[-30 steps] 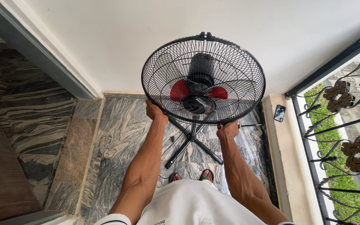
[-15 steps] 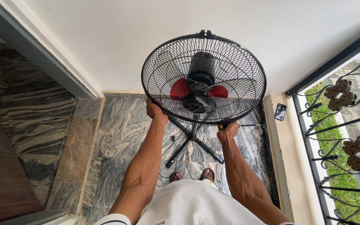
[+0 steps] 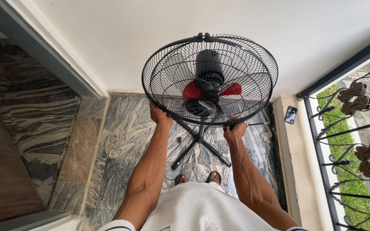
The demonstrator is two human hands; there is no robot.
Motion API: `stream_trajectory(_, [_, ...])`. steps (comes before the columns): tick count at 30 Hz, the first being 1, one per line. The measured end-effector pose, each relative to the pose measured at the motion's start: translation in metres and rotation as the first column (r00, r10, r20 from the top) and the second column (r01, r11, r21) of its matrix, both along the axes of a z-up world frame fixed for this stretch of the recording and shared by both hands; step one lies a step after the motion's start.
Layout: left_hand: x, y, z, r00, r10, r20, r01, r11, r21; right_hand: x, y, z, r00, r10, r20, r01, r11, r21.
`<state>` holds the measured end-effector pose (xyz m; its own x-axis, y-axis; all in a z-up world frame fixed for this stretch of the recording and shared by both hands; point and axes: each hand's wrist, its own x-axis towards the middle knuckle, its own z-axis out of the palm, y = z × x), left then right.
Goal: The person disassembles a standing electric fan using a screwdriver. They remove the front grille, the red fan blades, and the rear grille, placing each part on the floor or a nearby ledge.
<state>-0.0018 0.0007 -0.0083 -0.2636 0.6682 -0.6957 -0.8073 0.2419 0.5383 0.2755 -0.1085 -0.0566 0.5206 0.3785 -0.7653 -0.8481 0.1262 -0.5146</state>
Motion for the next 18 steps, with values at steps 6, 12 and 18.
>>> stream_trajectory(6, [0.0, -0.001, -0.025, 1.0, 0.015, -0.022, -0.015, 1.0, 0.005, 0.004, -0.007, -0.009, 0.997, 0.072, 0.014, -0.072, 0.997, -0.023])
stream_trajectory(12, [-0.003, -0.012, -0.038, 0.998, 0.059, 0.006, -0.059, 0.998, 0.024, 0.003, -0.017, -0.006, 0.999, 0.053, 0.004, -0.053, 0.998, -0.043])
stream_trajectory(18, [-0.008, -0.032, -0.045, 0.999, 0.043, 0.007, -0.043, 0.999, -0.013, 0.002, -0.041, -0.013, 0.999, 0.047, -0.022, -0.048, 0.999, -0.018])
